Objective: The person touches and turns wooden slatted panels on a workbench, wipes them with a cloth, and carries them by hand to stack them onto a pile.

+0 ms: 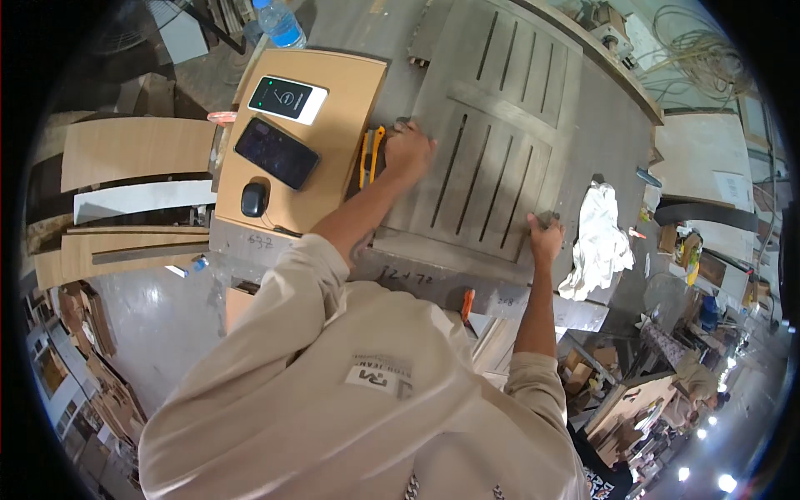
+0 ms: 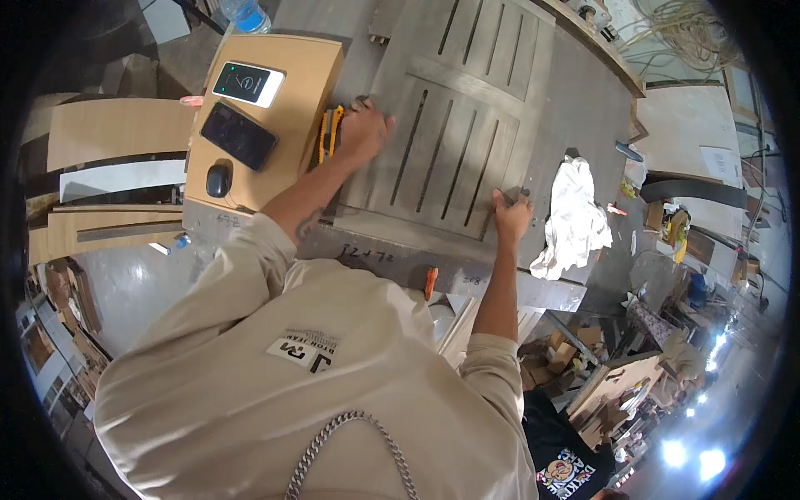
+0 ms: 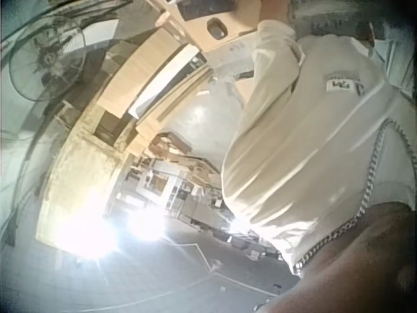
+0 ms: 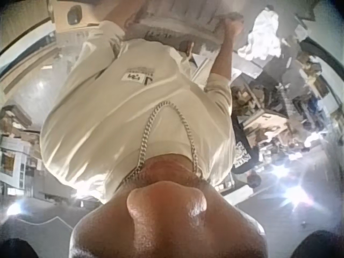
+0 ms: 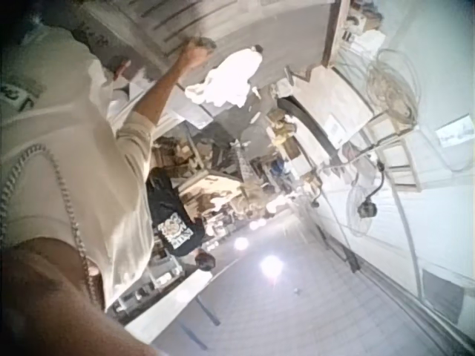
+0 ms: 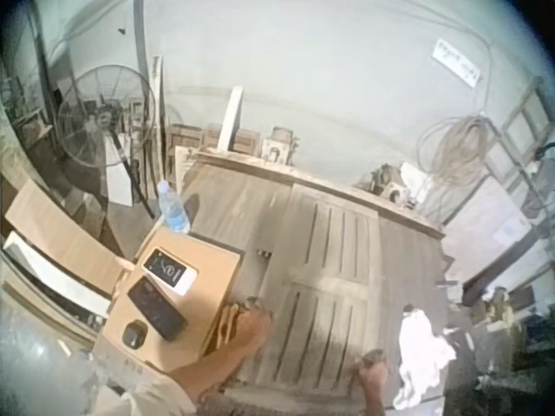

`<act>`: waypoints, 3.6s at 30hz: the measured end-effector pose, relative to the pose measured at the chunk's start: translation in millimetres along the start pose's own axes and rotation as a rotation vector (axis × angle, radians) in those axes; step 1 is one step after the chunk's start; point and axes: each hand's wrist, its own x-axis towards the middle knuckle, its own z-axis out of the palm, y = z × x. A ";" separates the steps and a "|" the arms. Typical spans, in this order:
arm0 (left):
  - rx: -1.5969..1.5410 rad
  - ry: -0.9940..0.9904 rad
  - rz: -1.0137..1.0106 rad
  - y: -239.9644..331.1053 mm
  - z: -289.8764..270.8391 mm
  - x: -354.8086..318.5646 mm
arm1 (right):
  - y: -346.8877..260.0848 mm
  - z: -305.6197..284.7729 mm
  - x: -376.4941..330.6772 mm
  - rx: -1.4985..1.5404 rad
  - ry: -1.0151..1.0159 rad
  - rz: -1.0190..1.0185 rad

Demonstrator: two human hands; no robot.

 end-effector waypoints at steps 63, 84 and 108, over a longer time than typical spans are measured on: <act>0.036 0.352 -0.196 48.0 -3.0 207.4 | -99.0 23.0 236.1 -0.010 0.222 -0.189; 0.143 0.527 0.003 22.9 19.9 216.4 | -101.2 33.6 241.1 -0.017 0.204 -0.179; 0.139 0.367 -0.133 43.2 0.9 201.4 | -98.4 22.4 231.4 -0.025 0.250 -0.185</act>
